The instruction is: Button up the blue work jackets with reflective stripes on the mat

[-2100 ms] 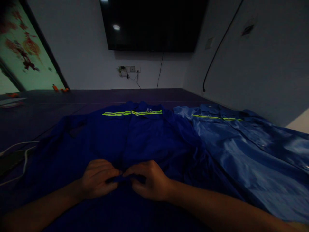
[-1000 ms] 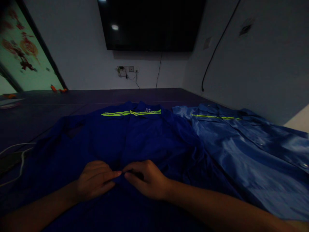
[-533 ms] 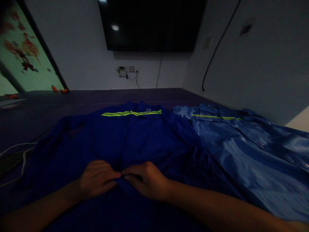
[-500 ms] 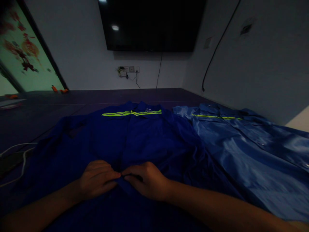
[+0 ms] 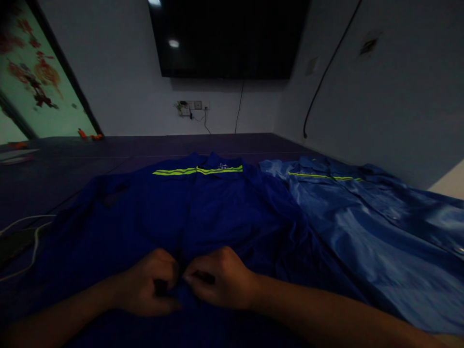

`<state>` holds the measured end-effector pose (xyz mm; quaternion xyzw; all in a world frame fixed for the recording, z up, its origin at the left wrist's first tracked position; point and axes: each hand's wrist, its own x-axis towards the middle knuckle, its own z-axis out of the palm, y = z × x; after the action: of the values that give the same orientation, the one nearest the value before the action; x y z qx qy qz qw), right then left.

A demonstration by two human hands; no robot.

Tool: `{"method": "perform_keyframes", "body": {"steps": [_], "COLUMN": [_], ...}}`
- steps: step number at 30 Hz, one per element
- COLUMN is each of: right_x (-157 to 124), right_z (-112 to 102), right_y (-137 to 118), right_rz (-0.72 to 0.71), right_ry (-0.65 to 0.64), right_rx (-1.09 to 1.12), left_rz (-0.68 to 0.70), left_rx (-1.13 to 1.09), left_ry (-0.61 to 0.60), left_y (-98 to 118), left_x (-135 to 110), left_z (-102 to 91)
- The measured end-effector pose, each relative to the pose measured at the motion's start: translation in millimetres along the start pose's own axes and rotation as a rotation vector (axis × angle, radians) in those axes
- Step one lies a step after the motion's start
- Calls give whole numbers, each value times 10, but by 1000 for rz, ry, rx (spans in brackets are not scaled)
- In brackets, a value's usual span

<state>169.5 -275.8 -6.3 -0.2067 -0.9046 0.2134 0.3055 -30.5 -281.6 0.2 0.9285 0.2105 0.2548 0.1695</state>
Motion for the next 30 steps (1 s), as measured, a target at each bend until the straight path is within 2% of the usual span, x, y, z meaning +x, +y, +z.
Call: {"method": "perform_keyframes", "body": {"steps": [3, 6, 9, 14, 17, 19, 21, 23, 26, 27, 28, 30], "right_x": [-10, -25, -39, -72, -96, -109, -118, -125, -119, -109, -93, -47], "right_z": [-29, -57, -71, -75, -90, -107, -126, -139, -146, -145, -144, -138], "right_y": [-22, -42, -58, -63, -70, -83, -97, -105, -108, -109, -109, -97], "right_rz": [-33, -68, -127, -206, -263, -282, -258, -212, -128, -100, -70, 15], "right_ry": [-33, -43, -61, -156, -214, -263, -325, -382, -451, -455, -435, -294], "right_rx": [47, 56, -64, -210, -121, -27, 68, 172, 359, 412, 445, 406], "left_rz": [-227, -401, -500, -536, -502, -464, -429, -406, -434, -446, -455, -467], "left_rx": [-277, -527, -757, -899, -930, -978, -1048, -1025, -999, -1003, -993, -775], "left_ry": [-160, -191, -213, -353, -481, -628, -799, -865, -710, -585, -408, -43], "left_y": [-3, -34, -77, -112, -75, -17, 48, 90, 61, 29, -8, -86], "left_x": [-3, -2, 8, 14, 20, 38, 63, 82, 86, 85, 84, 91], "left_z": [-3, -63, -140, -196, -215, -255, -310, -347, -315, -283, -246, -177]}}
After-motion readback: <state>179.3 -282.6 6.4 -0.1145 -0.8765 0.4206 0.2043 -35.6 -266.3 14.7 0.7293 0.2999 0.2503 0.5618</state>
